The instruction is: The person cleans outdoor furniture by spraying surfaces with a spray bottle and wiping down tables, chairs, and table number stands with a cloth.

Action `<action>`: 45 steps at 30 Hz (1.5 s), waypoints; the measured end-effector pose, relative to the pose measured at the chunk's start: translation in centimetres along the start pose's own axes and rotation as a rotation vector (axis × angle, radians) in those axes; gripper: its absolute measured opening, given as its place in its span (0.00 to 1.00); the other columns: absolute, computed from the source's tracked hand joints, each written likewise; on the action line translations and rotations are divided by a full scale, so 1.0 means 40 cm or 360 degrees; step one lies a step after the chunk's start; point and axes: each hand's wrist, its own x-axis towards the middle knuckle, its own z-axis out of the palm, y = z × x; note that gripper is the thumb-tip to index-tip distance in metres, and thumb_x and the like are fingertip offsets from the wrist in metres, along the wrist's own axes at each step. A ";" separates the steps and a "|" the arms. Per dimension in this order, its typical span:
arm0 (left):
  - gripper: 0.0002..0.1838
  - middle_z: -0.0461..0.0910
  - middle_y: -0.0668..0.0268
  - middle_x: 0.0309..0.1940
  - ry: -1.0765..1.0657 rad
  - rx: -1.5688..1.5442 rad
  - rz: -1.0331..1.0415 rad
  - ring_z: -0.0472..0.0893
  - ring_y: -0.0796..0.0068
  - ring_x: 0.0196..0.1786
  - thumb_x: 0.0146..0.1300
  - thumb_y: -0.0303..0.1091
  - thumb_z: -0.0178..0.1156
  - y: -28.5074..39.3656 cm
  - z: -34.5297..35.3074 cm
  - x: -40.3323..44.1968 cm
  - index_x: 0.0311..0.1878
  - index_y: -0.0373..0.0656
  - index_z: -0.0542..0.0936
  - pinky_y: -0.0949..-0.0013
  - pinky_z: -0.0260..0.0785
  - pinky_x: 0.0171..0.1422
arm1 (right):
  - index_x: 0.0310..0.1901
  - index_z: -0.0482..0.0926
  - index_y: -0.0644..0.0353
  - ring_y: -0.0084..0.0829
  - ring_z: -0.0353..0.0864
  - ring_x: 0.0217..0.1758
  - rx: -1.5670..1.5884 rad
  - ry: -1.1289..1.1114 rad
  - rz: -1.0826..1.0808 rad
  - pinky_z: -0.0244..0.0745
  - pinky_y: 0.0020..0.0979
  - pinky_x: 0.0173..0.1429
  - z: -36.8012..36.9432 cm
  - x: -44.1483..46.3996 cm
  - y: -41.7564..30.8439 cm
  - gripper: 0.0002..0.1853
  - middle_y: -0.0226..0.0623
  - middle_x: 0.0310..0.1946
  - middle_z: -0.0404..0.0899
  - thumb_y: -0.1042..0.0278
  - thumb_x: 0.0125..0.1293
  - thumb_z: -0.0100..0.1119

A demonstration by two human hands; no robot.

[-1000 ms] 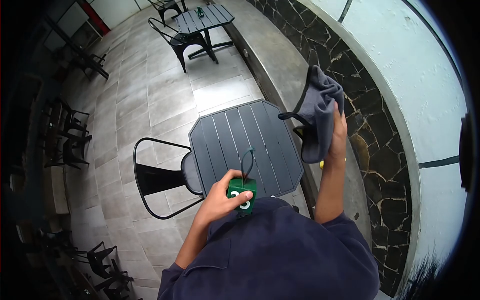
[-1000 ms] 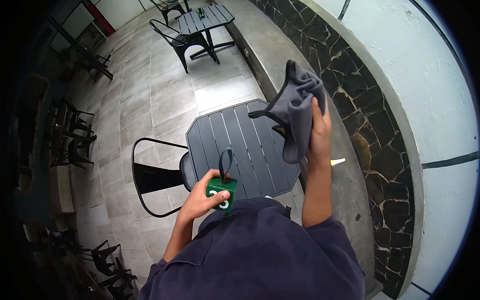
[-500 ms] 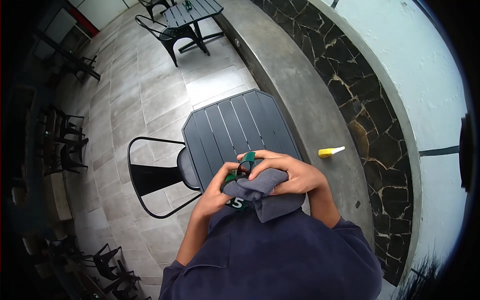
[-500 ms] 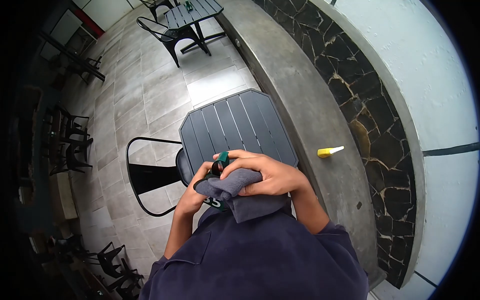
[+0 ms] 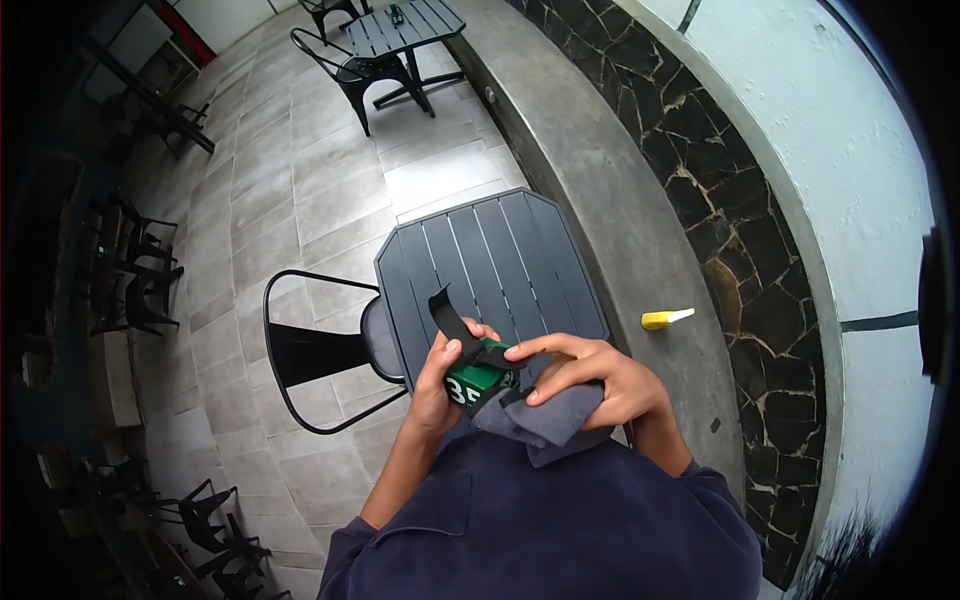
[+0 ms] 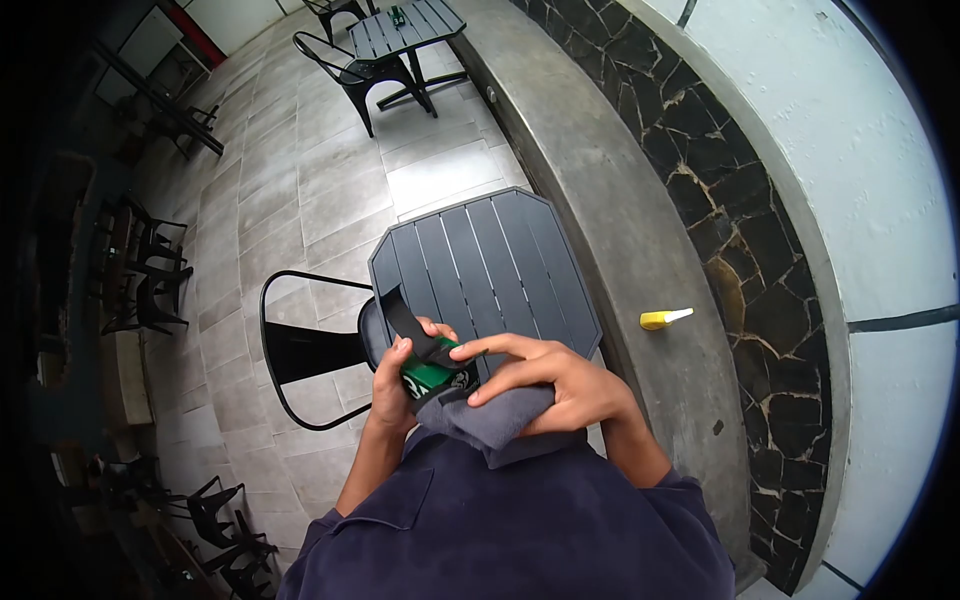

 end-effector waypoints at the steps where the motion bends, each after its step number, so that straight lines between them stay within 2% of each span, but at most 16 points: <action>1: 0.16 0.73 0.58 0.49 -0.0009 -0.0126 0.0079 0.76 0.69 0.50 0.69 0.44 0.51 -0.001 0.002 0.001 0.50 0.42 0.71 0.67 0.69 0.59 | 0.47 0.86 0.61 0.36 0.84 0.47 -0.0033 -0.0075 0.0026 0.76 0.32 0.54 0.007 -0.003 -0.012 0.21 0.55 0.68 0.66 0.75 0.46 0.73; 2: 0.17 0.74 0.56 0.47 0.0057 -0.0028 0.0164 0.76 0.69 0.49 0.72 0.47 0.48 -0.007 0.000 0.003 0.47 0.41 0.71 0.67 0.70 0.56 | 0.46 0.87 0.59 0.34 0.86 0.38 -0.0162 -0.0076 0.0054 0.78 0.30 0.47 0.018 -0.002 -0.030 0.21 0.54 0.70 0.64 0.75 0.45 0.73; 7: 0.25 0.76 0.53 0.43 0.0212 -0.0033 0.0260 0.78 0.64 0.44 0.76 0.54 0.37 -0.012 -0.009 0.016 0.43 0.41 0.73 0.63 0.73 0.51 | 0.47 0.87 0.54 0.32 0.85 0.33 -0.0414 -0.0192 0.0266 0.78 0.29 0.43 0.053 -0.014 -0.042 0.21 0.48 0.73 0.61 0.72 0.46 0.72; 15: 0.32 0.76 0.52 0.42 0.0019 0.0245 0.0377 0.76 0.65 0.45 0.77 0.56 0.28 -0.029 -0.031 0.013 0.40 0.38 0.73 0.63 0.69 0.54 | 0.45 0.87 0.56 0.49 0.75 0.66 -0.0271 -0.0311 0.0237 0.74 0.33 0.59 0.007 -0.049 -0.039 0.19 0.55 0.73 0.58 0.69 0.48 0.71; 17: 0.32 0.76 0.53 0.43 -0.0140 0.0737 0.0572 0.75 0.66 0.45 0.77 0.55 0.27 -0.009 -0.028 0.013 0.39 0.37 0.74 0.64 0.68 0.54 | 0.44 0.88 0.58 0.51 0.79 0.62 -0.0311 -0.0252 0.0120 0.75 0.32 0.57 -0.035 -0.056 -0.069 0.17 0.61 0.72 0.59 0.70 0.48 0.70; 19: 0.33 0.75 0.53 0.43 -0.0150 0.0712 0.0563 0.75 0.66 0.46 0.77 0.56 0.28 0.004 -0.029 0.011 0.39 0.36 0.74 0.64 0.68 0.54 | 0.46 0.86 0.62 0.51 0.81 0.58 -0.0315 -0.0341 0.0432 0.76 0.34 0.57 -0.117 -0.090 -0.122 0.20 0.65 0.69 0.61 0.70 0.48 0.70; 21: 0.34 0.75 0.54 0.42 -0.0219 0.0959 0.0638 0.76 0.66 0.46 0.76 0.59 0.30 0.021 -0.031 0.013 0.40 0.36 0.75 0.64 0.68 0.54 | 0.58 0.78 0.65 0.48 0.84 0.54 -0.0334 -0.0252 -0.0040 0.78 0.36 0.57 -0.194 -0.132 -0.134 0.29 0.64 0.67 0.64 0.66 0.53 0.70; 23: 0.36 0.75 0.55 0.42 -0.0196 0.1034 0.0640 0.77 0.65 0.46 0.74 0.63 0.34 0.036 -0.020 0.013 0.40 0.35 0.76 0.64 0.69 0.52 | 0.67 0.67 0.66 0.48 0.83 0.55 -0.0102 0.0479 -0.0231 0.79 0.39 0.58 -0.170 -0.160 -0.180 0.36 0.62 0.64 0.69 0.58 0.61 0.67; 25: 0.34 0.75 0.56 0.41 -0.0096 0.1431 0.0776 0.77 0.63 0.44 0.71 0.63 0.43 0.041 -0.005 0.013 0.40 0.36 0.78 0.63 0.69 0.49 | 0.70 0.60 0.66 0.48 0.81 0.57 0.0092 0.1796 -0.0760 0.80 0.40 0.58 -0.082 -0.116 -0.193 0.36 0.59 0.60 0.72 0.54 0.68 0.59; 27: 0.31 0.75 0.56 0.41 -0.0068 0.1545 0.0809 0.77 0.59 0.43 0.70 0.61 0.47 0.041 0.006 0.014 0.41 0.37 0.78 0.62 0.69 0.47 | 0.71 0.59 0.67 0.47 0.78 0.60 -0.0263 0.2096 -0.0668 0.78 0.40 0.62 -0.073 -0.061 -0.249 0.32 0.58 0.60 0.72 0.56 0.73 0.52; 30: 0.33 0.76 0.52 0.43 0.0044 0.1852 0.0990 0.78 0.58 0.43 0.72 0.60 0.43 0.035 0.021 0.021 0.41 0.33 0.78 0.61 0.71 0.48 | 0.66 0.65 0.69 0.39 0.80 0.57 -0.0192 0.1683 -0.0132 0.75 0.35 0.63 -0.005 0.042 -0.295 0.26 0.54 0.56 0.75 0.60 0.74 0.50; 32: 0.29 0.75 0.54 0.42 0.0232 0.1861 0.1200 0.77 0.54 0.42 0.71 0.58 0.47 0.025 0.022 0.025 0.43 0.36 0.78 0.59 0.70 0.46 | 0.60 0.72 0.64 0.34 0.77 0.56 -0.0912 0.1148 0.0254 0.69 0.35 0.63 0.046 0.124 -0.258 0.20 0.45 0.54 0.77 0.61 0.71 0.54; 35: 0.30 0.75 0.51 0.42 0.0452 0.1641 0.1316 0.77 0.53 0.42 0.72 0.58 0.45 0.002 0.002 0.012 0.43 0.34 0.77 0.58 0.70 0.47 | 0.58 0.73 0.61 0.51 0.78 0.56 -0.1540 0.0734 0.0230 0.71 0.39 0.60 0.126 0.172 -0.029 0.21 0.51 0.52 0.77 0.61 0.68 0.61; 36: 0.33 0.75 0.48 0.42 0.0539 0.1710 0.1386 0.78 0.53 0.42 0.73 0.60 0.42 0.016 0.006 0.018 0.42 0.32 0.77 0.58 0.70 0.47 | 0.58 0.73 0.61 0.51 0.78 0.56 -0.1530 0.0713 0.0225 0.71 0.39 0.60 0.141 0.188 -0.011 0.21 0.51 0.52 0.77 0.61 0.68 0.61; 38: 0.34 0.75 0.48 0.42 0.0580 0.1682 0.1409 0.78 0.54 0.42 0.73 0.60 0.41 0.023 -0.011 0.010 0.42 0.32 0.77 0.59 0.71 0.47 | 0.56 0.73 0.62 0.42 0.82 0.51 -0.0513 0.0842 0.0641 0.73 0.33 0.57 0.165 0.202 0.012 0.19 0.50 0.46 0.80 0.65 0.66 0.64; 45: 0.35 0.76 0.52 0.42 0.0670 0.1395 0.1481 0.78 0.61 0.43 0.75 0.58 0.36 0.012 -0.022 -0.003 0.38 0.31 0.78 0.61 0.70 0.51 | 0.51 0.74 0.63 0.25 0.83 0.44 -0.0252 0.0703 0.0630 0.75 0.26 0.49 0.109 0.180 0.060 0.17 0.37 0.38 0.83 0.72 0.62 0.65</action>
